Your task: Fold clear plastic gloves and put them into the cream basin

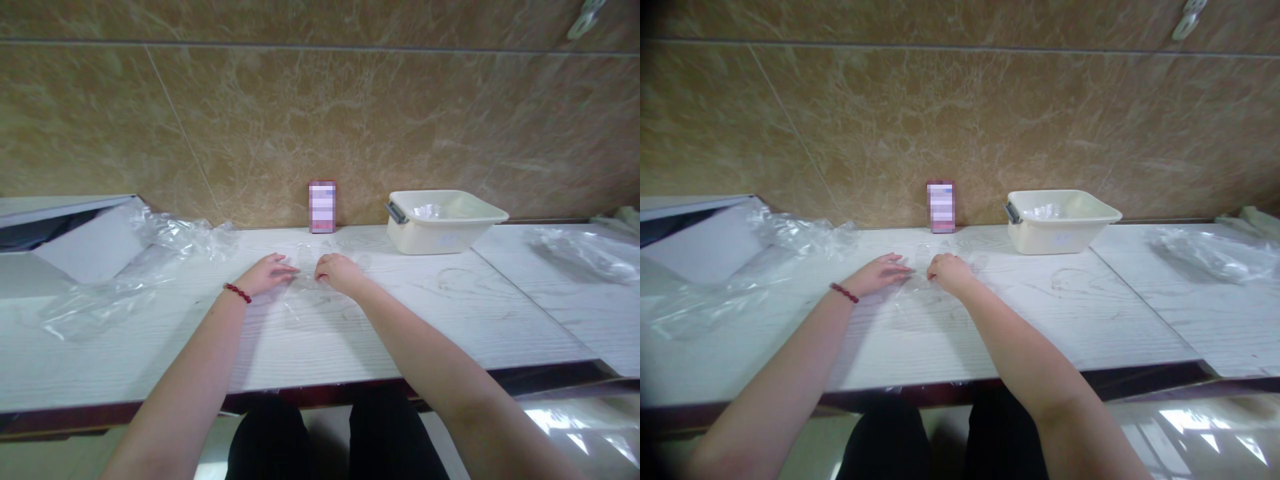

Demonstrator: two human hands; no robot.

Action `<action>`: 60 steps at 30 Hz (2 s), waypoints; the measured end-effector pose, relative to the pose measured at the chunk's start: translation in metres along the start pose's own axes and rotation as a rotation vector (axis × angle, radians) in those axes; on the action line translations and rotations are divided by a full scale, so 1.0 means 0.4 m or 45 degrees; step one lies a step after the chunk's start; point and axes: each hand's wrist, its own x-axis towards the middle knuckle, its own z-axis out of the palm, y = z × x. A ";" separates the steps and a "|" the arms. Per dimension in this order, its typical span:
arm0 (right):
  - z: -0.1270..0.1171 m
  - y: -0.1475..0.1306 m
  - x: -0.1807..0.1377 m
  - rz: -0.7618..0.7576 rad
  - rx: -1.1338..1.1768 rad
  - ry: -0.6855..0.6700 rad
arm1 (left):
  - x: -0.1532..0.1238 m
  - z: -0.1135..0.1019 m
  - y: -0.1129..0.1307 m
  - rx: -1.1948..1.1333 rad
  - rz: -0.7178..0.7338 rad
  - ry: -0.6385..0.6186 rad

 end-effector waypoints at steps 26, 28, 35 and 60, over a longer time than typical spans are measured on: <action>0.017 -0.105 -0.040 0.015 -0.016 -0.059 | -0.004 0.008 0.023 0.136 -0.118 -0.203; 0.027 -0.133 -0.048 0.041 0.006 -0.139 | -0.003 0.010 0.020 0.138 -0.126 -0.203; 0.042 -0.150 -0.050 0.186 0.093 -0.278 | -0.001 0.004 0.024 0.139 -0.154 -0.248; 0.047 -0.104 -0.036 0.664 0.020 -0.464 | -0.013 -0.019 0.026 0.244 -0.122 -0.451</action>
